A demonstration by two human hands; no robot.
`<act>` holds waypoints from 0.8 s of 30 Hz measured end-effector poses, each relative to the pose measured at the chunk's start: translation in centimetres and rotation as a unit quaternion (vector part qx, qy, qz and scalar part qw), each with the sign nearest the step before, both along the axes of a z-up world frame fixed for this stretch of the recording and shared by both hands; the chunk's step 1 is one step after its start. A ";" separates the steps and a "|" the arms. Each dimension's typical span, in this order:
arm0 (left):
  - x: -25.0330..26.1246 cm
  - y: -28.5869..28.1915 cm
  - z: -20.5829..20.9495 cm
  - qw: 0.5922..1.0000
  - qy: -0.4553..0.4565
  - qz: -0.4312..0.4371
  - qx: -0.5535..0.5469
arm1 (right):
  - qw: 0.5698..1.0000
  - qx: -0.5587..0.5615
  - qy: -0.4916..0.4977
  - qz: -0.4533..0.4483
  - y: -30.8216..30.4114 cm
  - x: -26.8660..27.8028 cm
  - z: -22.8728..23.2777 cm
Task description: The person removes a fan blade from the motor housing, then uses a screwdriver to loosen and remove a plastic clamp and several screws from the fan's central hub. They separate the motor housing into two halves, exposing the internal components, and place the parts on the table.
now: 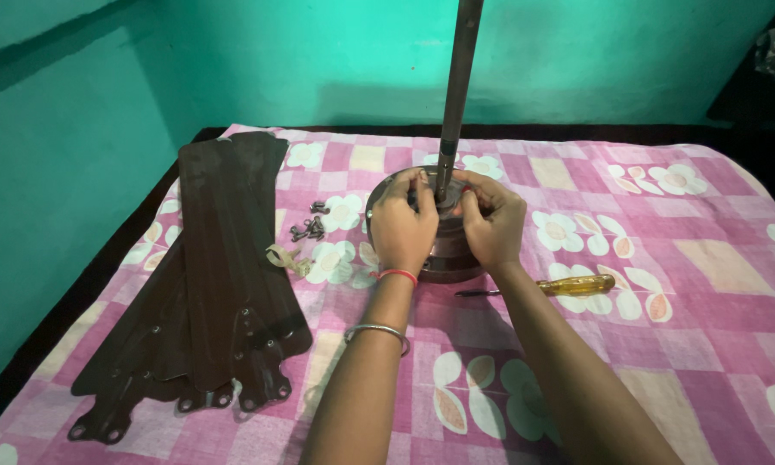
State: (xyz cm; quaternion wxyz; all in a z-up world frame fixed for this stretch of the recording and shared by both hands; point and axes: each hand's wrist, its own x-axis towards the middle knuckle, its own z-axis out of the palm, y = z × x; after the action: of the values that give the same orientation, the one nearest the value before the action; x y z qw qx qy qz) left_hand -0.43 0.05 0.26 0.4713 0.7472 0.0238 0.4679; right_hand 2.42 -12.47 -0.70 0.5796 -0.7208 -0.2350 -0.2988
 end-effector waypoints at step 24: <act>1.2 0.8 -1.0 0.992 -0.031 -0.019 -0.119 | 0.995 -0.004 -0.057 -0.087 0.1 0.2 -0.6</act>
State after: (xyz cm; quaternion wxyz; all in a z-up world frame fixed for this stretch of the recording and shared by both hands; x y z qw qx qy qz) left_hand 0.75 0.88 -0.74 0.5660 0.6713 0.0508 0.4758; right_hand 2.61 -12.33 -1.27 0.5344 -0.7223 -0.2052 -0.3880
